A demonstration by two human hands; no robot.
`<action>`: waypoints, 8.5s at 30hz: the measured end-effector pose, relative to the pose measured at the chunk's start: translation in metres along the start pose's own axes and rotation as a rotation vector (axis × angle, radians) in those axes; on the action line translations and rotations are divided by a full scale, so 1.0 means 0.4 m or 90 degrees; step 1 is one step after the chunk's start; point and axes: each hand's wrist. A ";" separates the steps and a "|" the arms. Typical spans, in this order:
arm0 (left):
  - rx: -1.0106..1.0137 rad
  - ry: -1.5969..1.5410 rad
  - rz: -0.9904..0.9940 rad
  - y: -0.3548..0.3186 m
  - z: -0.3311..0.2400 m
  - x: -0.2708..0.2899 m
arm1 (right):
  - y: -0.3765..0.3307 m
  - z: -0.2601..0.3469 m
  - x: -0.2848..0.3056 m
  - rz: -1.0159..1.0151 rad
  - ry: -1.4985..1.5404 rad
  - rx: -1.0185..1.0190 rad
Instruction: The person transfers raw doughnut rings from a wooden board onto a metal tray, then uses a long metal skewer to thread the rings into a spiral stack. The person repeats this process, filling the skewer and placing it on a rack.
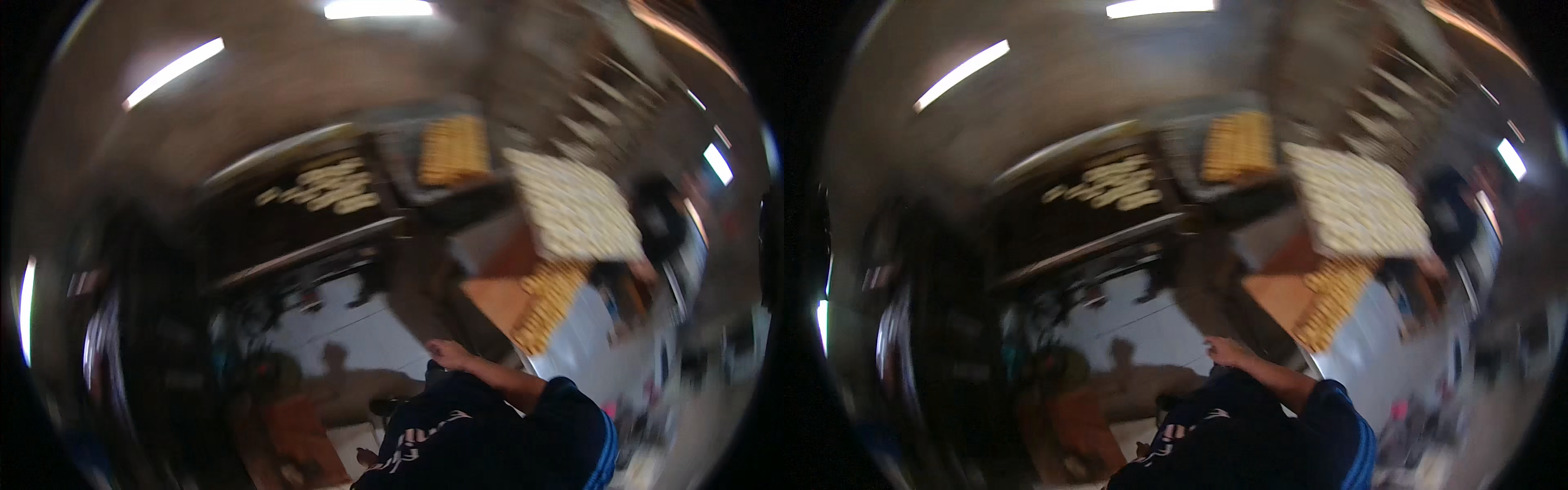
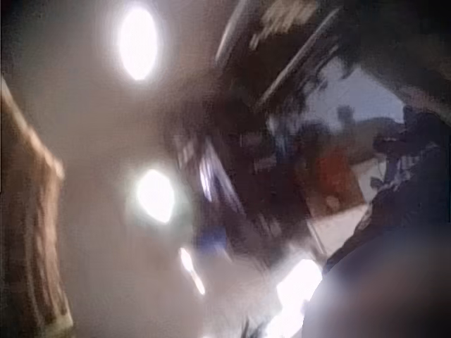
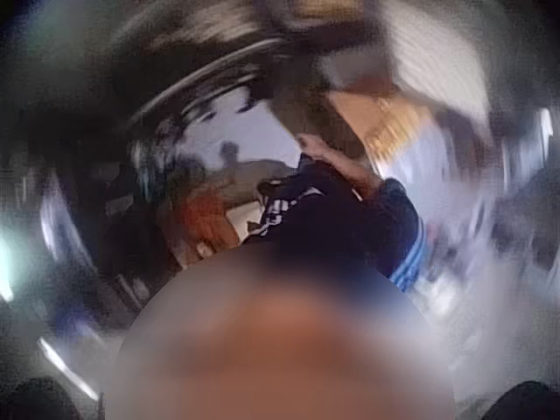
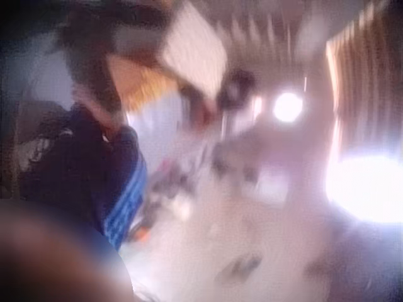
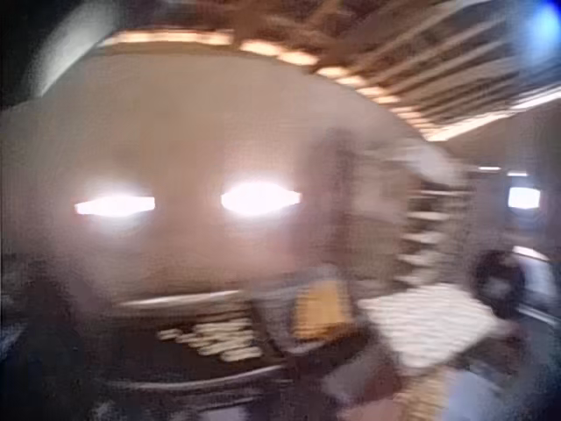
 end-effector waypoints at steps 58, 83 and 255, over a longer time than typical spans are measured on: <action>-0.191 -0.552 0.301 -2.266 -0.165 -1.178 | -0.676 -1.145 2.082 -0.369 -0.060 0.385; -0.049 -0.654 0.216 -1.995 -0.520 -1.117 | 0.445 -0.438 2.222 0.020 -0.475 0.793; -0.122 -0.714 0.011 -1.986 -0.551 -0.959 | 0.451 -0.298 2.054 0.017 -0.735 0.696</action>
Point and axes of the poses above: each hand's wrist, its own y-axis towards the middle knuckle, its own x-axis out of the back of the hand, z = x × y, and after that the axes turned 8 degrees about x, right-handed
